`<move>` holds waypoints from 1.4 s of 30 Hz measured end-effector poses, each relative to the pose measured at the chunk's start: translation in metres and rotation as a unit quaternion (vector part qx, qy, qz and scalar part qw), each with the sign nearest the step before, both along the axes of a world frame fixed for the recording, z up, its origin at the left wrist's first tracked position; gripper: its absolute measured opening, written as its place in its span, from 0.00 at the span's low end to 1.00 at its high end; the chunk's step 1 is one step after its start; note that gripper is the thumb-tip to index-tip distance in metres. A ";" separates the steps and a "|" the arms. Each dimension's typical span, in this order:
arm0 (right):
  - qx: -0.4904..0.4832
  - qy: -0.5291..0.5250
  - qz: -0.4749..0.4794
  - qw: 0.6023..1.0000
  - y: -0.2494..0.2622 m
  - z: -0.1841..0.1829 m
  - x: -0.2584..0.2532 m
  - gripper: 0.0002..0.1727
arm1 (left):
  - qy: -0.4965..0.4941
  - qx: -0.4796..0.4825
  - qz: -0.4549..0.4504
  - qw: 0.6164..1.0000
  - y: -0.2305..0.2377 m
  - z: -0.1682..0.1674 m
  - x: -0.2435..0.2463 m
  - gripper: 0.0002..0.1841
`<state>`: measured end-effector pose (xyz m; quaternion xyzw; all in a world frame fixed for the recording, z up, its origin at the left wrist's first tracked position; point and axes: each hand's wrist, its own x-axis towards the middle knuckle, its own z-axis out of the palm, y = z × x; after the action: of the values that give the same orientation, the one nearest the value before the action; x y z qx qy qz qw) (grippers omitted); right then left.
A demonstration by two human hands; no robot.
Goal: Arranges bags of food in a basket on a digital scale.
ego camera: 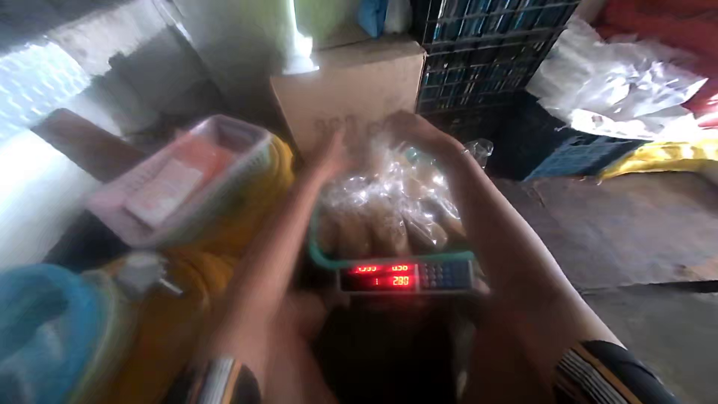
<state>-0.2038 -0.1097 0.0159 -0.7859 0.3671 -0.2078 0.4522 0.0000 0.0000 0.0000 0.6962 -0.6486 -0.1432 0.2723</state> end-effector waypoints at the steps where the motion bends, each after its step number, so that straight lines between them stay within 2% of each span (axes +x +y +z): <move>1: -0.014 0.026 -0.023 0.999 -0.007 -0.008 0.001 0.24 | -0.020 0.023 0.002 1.000 0.000 -0.002 -0.014 0.46; 2: -0.049 0.069 -0.031 0.996 -0.011 -0.014 0.001 0.28 | -0.034 0.035 -0.002 0.999 0.000 -0.005 -0.027 0.47; 4: -0.125 0.148 -0.002 0.981 -0.017 -0.029 -0.002 0.43 | -0.054 0.046 -0.017 0.997 -0.005 -0.015 -0.043 0.46; 6: -0.170 0.175 0.049 0.969 -0.017 -0.042 -0.001 0.50 | -0.047 0.069 -0.028 0.996 -0.009 -0.018 -0.050 0.36; 7: -0.178 0.169 0.068 0.967 -0.016 -0.049 0.003 0.50 | -0.037 0.060 -0.028 0.997 -0.011 -0.022 -0.049 0.29; 9: -0.164 0.152 0.093 0.970 -0.013 -0.060 0.011 0.40 | -0.022 0.084 -0.004 0.996 -0.011 -0.019 -0.044 0.23; 12: -0.202 0.058 0.098 0.973 -0.032 -0.090 0.017 0.11 | -0.062 0.137 0.026 0.988 -0.009 -0.004 -0.043 0.25; 14: -0.202 0.047 0.084 0.975 -0.040 -0.090 0.011 0.04 | -0.091 0.162 0.039 0.982 -0.010 -0.003 -0.049 0.22; 16: -0.157 0.097 0.066 0.981 -0.036 -0.071 -0.002 0.06 | -0.091 0.173 0.043 0.980 -0.012 -0.006 -0.056 0.17; 19: -0.141 0.179 0.077 0.971 -0.024 -0.035 -0.027 0.07 | -0.060 0.186 0.006 0.981 -0.018 -0.019 -0.051 0.19; 21: -0.146 0.186 0.083 0.968 -0.021 -0.022 -0.043 0.06 | -0.035 0.184 0.007 0.982 -0.025 -0.036 -0.040 0.20; 24: -0.154 0.175 0.072 0.970 -0.023 -0.014 -0.057 0.05 | 0.003 0.125 0.054 0.991 -0.031 -0.056 -0.027 0.18; 27: -0.163 0.148 0.073 0.973 -0.019 -0.015 -0.054 0.04 | 0.127 0.044 0.086 0.987 -0.035 -0.050 -0.027 0.17; 29: -0.183 0.121 0.080 0.972 -0.014 -0.015 -0.047 0.04 | 0.235 -0.034 0.065 0.969 -0.039 -0.043 -0.027 0.16; 32: -0.201 0.096 0.036 0.974 -0.002 0.004 -0.044 0.07 | 0.325 -0.149 0.021 0.934 -0.031 -0.005 -0.025 0.20; 33: -0.213 0.084 0.019 0.973 -0.001 0.009 -0.045 0.07 | 0.317 -0.172 0.026 0.932 -0.024 0.014 -0.022 0.20; 35: -0.238 0.076 0.014 0.968 0.003 0.023 -0.048 0.08 | 0.220 -0.157 0.027 0.962 -0.003 0.052 -0.008 0.17; 37: -0.245 0.096 0.057 0.963 0.011 0.031 -0.047 0.19 | 0.083 -0.050 0.000 0.995 0.021 0.073 0.009 0.16; 39: -0.215 0.152 0.119 0.957 0.025 0.019 -0.040 0.30 | -0.021 0.091 -0.038 0.995 0.030 0.058 0.015 0.22; 41: -0.172 0.212 0.185 0.944 0.040 -0.009 -0.024 0.37 | -0.082 0.191 -0.057 0.977 0.034 0.010 0.006 0.38; 42: -0.171 0.246 0.203 0.932 0.045 -0.024 -0.014 0.37 | -0.104 0.217 -0.063 0.968 0.036 -0.014 0.002 0.42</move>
<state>-0.2183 -0.0648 -0.0077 -0.9357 0.2584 0.0289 0.2386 0.0016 0.0360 -0.0143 0.7075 -0.6692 -0.2243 0.0357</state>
